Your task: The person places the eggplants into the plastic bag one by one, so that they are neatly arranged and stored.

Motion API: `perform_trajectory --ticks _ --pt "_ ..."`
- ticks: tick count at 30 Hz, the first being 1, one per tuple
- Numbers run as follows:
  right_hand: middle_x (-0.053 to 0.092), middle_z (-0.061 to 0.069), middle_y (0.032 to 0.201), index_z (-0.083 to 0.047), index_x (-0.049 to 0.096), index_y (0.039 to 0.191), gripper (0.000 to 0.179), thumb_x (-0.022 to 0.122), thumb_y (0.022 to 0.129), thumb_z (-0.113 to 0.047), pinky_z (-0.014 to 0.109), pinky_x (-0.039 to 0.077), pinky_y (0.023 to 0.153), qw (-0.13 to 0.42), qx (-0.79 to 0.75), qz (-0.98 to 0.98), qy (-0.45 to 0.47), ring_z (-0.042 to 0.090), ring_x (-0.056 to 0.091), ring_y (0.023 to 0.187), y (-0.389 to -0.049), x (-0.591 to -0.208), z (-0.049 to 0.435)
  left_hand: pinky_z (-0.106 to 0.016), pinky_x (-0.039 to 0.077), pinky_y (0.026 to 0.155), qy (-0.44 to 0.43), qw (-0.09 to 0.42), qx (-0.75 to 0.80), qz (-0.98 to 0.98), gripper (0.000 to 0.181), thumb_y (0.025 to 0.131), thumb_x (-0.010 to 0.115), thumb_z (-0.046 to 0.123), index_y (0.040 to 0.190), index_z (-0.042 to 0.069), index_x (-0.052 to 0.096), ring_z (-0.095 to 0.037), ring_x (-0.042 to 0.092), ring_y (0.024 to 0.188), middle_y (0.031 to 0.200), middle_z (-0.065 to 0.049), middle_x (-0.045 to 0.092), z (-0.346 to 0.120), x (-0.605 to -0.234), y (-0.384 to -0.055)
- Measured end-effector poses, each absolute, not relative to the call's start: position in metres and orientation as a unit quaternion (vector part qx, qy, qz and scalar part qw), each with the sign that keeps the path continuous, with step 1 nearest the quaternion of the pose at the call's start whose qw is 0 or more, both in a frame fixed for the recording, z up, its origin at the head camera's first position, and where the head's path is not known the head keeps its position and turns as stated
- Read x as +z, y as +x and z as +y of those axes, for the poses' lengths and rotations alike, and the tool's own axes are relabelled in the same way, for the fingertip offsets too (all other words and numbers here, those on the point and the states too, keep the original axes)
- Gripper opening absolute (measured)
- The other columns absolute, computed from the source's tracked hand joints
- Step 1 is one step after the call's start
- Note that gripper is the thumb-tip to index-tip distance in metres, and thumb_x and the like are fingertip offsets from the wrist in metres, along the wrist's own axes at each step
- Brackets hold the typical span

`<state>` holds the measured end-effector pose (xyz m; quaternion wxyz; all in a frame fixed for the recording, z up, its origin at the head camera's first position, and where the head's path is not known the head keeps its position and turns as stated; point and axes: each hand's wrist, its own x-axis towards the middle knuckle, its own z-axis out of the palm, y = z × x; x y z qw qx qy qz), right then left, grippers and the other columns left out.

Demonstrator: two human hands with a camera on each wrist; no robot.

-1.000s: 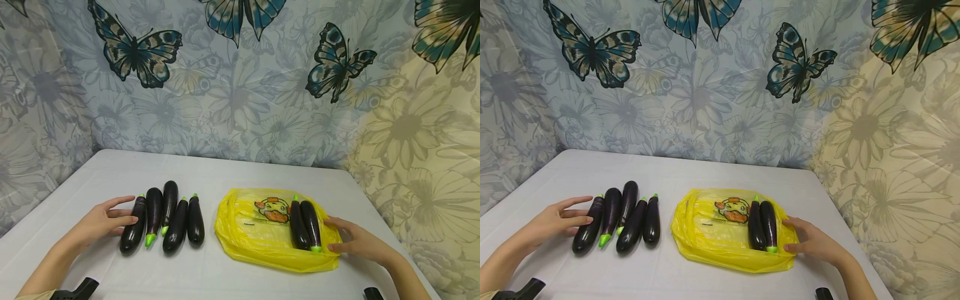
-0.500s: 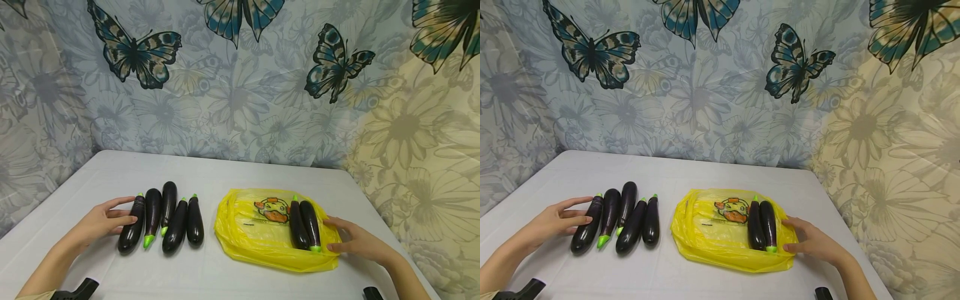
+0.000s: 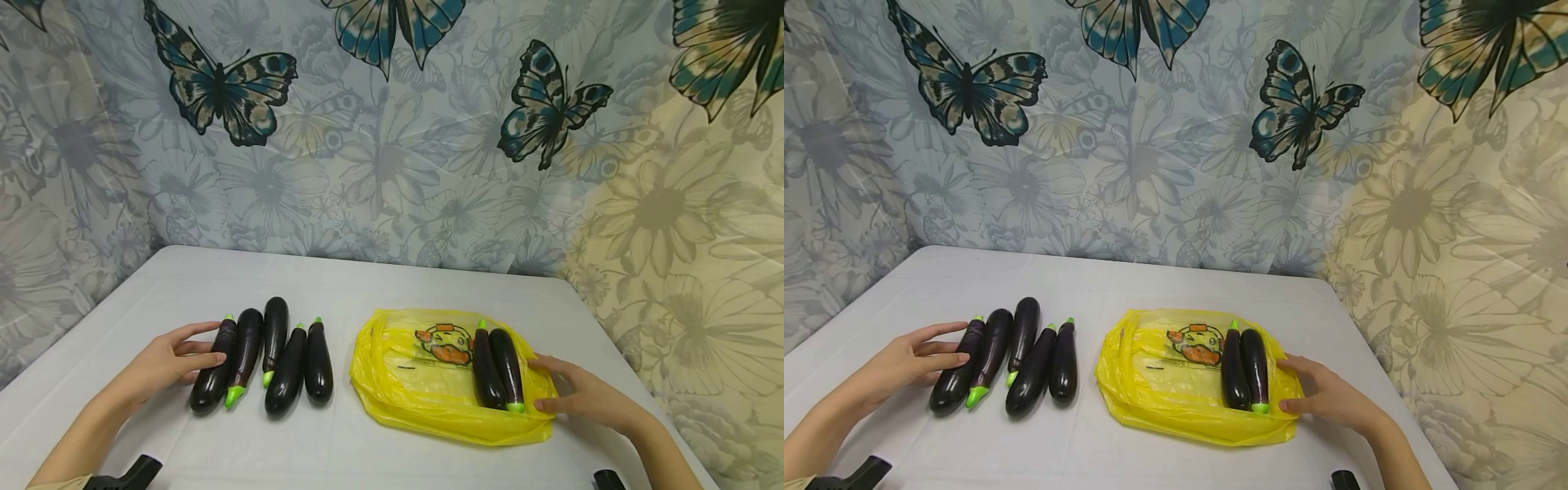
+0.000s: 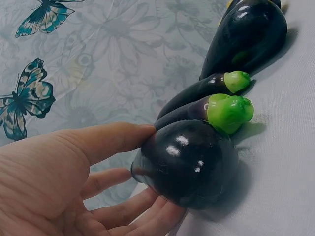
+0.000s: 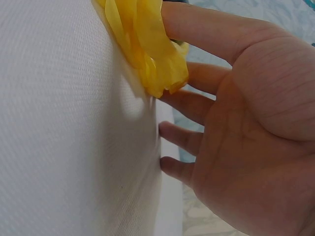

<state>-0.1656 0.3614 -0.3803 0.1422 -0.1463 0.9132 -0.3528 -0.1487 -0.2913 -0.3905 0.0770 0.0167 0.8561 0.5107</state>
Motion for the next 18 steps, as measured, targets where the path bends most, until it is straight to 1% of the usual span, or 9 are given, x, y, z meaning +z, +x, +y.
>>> perform_trajectory --ticks 7,14,18 --pt "0.028 0.031 0.151 0.000 0.049 0.142 0.071 0.079 0.083 -0.025 0.078 0.014 0.097 0.141 -0.350 0.914 -0.149 0.058 0.015 0.136 -0.1658 -0.3806 0.3616 -0.041 0.055 0.081 0.017 0.077 0.510 0.857 0.082 0.091 0.073 0.033 0.154 0.004 0.029 -0.034 0.060 0.110 0.135 -0.031 0.050 -0.2915 -0.3892 -0.1478" --pt "0.027 0.032 0.151 0.000 0.049 0.143 0.071 0.079 0.084 -0.024 0.079 0.013 0.097 0.140 -0.357 0.911 -0.154 0.058 0.014 0.137 -0.1657 -0.3810 0.3619 -0.036 0.055 0.078 0.015 0.072 0.505 0.860 0.082 0.091 0.073 0.033 0.154 0.004 0.030 -0.031 0.061 0.108 0.133 -0.030 0.052 -0.2918 -0.3885 -0.1477" --pt "0.028 0.032 0.151 0.000 0.049 0.142 0.070 0.079 0.084 -0.024 0.079 0.013 0.098 0.138 -0.357 0.910 -0.157 0.058 0.014 0.137 -0.1657 -0.3811 0.3623 -0.034 0.055 0.076 0.014 0.068 0.505 0.861 0.083 0.090 0.074 0.033 0.154 0.004 0.030 -0.028 0.062 0.106 0.134 -0.032 0.050 -0.2931 -0.3878 -0.1477"
